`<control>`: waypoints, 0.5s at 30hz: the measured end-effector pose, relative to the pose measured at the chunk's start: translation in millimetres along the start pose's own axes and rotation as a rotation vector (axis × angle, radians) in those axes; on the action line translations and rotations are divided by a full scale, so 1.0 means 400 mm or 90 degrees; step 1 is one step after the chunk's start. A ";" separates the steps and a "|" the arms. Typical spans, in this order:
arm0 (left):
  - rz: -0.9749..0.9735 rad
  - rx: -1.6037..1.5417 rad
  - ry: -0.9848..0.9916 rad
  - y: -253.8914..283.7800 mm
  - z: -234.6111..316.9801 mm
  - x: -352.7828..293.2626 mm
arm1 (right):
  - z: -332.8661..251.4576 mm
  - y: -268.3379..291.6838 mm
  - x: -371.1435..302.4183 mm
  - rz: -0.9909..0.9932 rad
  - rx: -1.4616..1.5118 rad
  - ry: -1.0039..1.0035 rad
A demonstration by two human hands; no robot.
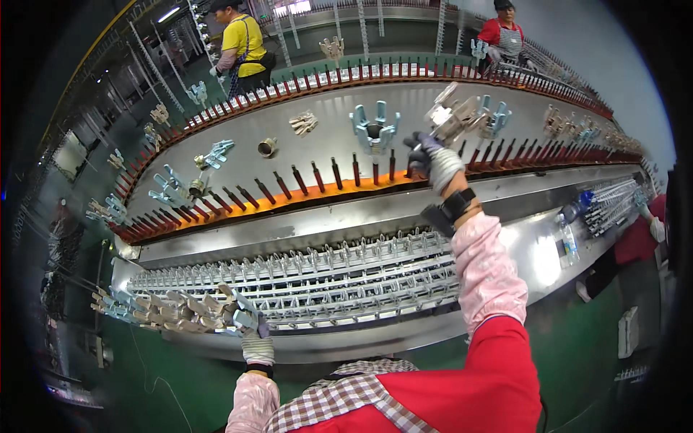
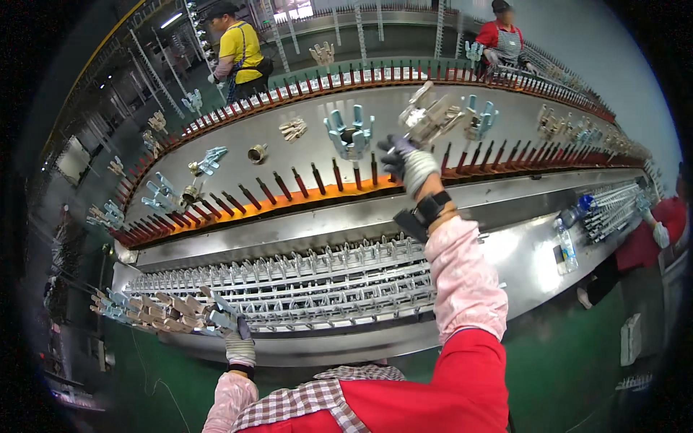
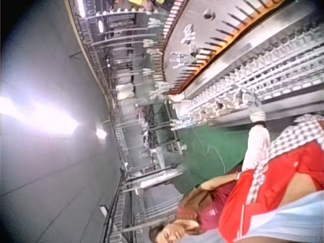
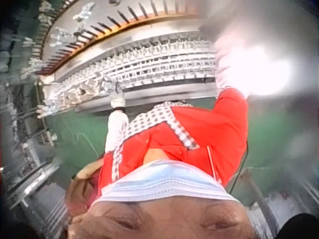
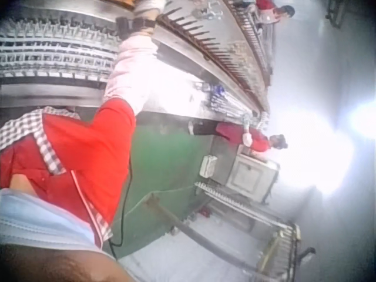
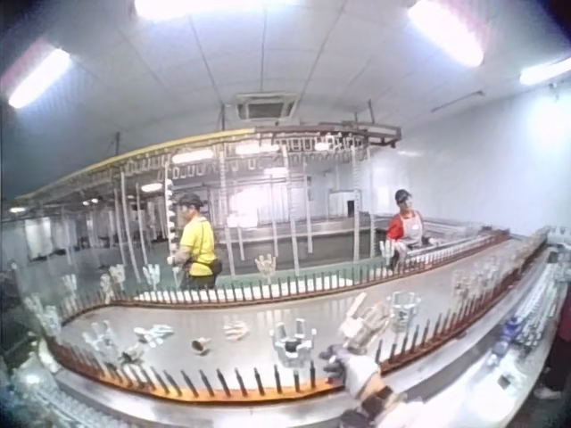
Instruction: The recorder is placing plastic products on a moving conveyor line and hanging them on a rack in a factory.
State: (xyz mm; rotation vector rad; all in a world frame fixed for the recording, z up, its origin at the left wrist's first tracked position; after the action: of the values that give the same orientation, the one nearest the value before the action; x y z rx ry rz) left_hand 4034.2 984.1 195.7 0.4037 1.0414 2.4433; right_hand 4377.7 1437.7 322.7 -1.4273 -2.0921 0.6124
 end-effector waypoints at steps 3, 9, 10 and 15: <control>0.045 0.072 -0.131 0.018 0.002 -0.005 | 0.044 -0.101 -0.168 -0.031 0.021 -0.083; 0.052 0.209 -0.163 0.039 0.053 -0.030 | 0.145 -0.203 -0.413 -0.062 -0.053 -0.145; 0.060 0.207 -0.200 0.038 0.073 -0.033 | 0.154 -0.207 -0.448 -0.045 -0.067 -0.144; 0.035 0.178 -0.207 0.035 0.078 -0.014 | 0.272 -0.259 -0.613 -0.057 -0.170 -0.153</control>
State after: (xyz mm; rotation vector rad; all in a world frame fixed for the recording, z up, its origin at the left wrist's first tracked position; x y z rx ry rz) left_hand 4048.5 991.6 226.6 0.8983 1.2377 2.1803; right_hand 4308.6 1165.0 263.7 -1.4513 -2.4900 0.5043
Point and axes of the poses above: each hand's wrist, its own x-axis towards the middle knuckle, its own y-axis out of the back of the hand, z = x × y, the point moved 10 cm from there along x, towards the middle knuckle, and after that the axes turned 7 degrees about y, right-handed, at the moved point
